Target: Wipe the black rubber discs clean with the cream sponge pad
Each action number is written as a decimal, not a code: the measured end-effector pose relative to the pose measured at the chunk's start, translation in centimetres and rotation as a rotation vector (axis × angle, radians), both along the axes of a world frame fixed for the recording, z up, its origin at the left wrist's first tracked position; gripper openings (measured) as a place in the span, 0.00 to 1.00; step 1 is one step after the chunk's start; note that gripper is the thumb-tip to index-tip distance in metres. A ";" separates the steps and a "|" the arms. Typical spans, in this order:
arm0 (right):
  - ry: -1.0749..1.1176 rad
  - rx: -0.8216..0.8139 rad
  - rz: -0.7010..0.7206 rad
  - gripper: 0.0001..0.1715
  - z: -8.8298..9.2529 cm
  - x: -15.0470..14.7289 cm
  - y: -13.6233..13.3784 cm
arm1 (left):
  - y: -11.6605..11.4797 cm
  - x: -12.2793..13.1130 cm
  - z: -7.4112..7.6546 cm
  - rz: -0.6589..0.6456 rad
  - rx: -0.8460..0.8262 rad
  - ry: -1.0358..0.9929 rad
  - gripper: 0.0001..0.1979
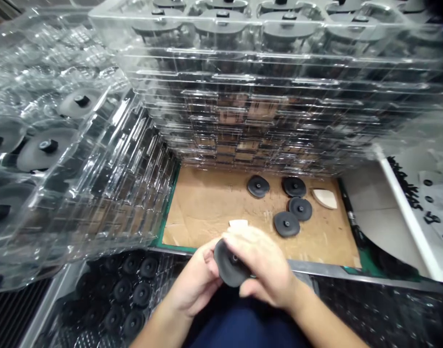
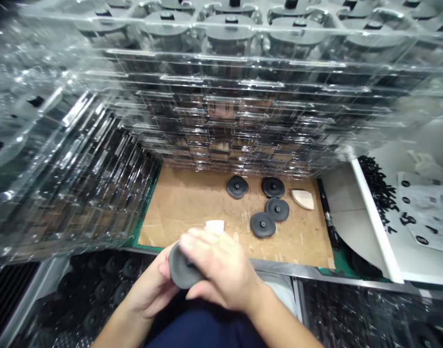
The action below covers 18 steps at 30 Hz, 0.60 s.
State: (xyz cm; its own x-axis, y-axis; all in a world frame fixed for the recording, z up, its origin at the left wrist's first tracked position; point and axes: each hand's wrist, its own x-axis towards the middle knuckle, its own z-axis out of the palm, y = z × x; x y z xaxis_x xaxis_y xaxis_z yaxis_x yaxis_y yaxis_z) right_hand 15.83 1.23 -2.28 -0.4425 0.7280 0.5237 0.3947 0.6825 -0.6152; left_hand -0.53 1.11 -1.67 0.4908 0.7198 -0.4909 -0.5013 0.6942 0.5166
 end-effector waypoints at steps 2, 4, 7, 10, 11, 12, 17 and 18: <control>-0.001 -0.080 -0.183 0.36 -0.5 0.1 -0.4 | -0.1 -0.2 0.0 -0.025 -0.032 -0.032 0.30; -0.001 -0.069 -0.189 0.39 -0.9 -0.2 -1.1 | -0.3 -0.5 -0.2 -0.022 -0.060 -0.038 0.30; -0.006 0.003 0.012 0.38 -1.0 -0.6 -1.8 | -0.4 -0.7 -0.5 0.032 -0.049 0.000 0.25; 0.049 -0.114 -0.202 0.32 -0.6 -0.7 -1.8 | -0.5 -0.9 -0.8 -0.001 -0.038 0.033 0.32; 0.062 -0.140 -0.279 0.32 -0.4 -0.7 -1.7 | -0.4 -0.9 -0.9 -0.013 -0.030 0.032 0.33; 0.061 -0.129 -0.290 0.32 -0.2 -0.7 -1.5 | -0.4 -0.9 -1.0 -0.021 -0.028 0.031 0.33; 0.110 -0.039 -0.041 0.26 -1.2 -1.2 -1.6 | -0.6 -0.9 -1.4 0.014 -0.019 -0.004 0.27; 0.165 -0.094 -0.149 0.23 -1.7 -1.1 -2.0 | -0.6 -1.0 -1.5 0.010 -0.024 -0.014 0.28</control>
State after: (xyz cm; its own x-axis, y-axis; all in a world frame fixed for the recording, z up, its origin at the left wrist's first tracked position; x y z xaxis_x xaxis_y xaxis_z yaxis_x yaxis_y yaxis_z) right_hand 14.72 -0.79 -3.97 -0.2408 0.8277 0.5069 0.3750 0.5610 -0.7380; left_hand -1.49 0.47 -3.13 0.4906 0.7130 -0.5009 -0.5157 0.7009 0.4927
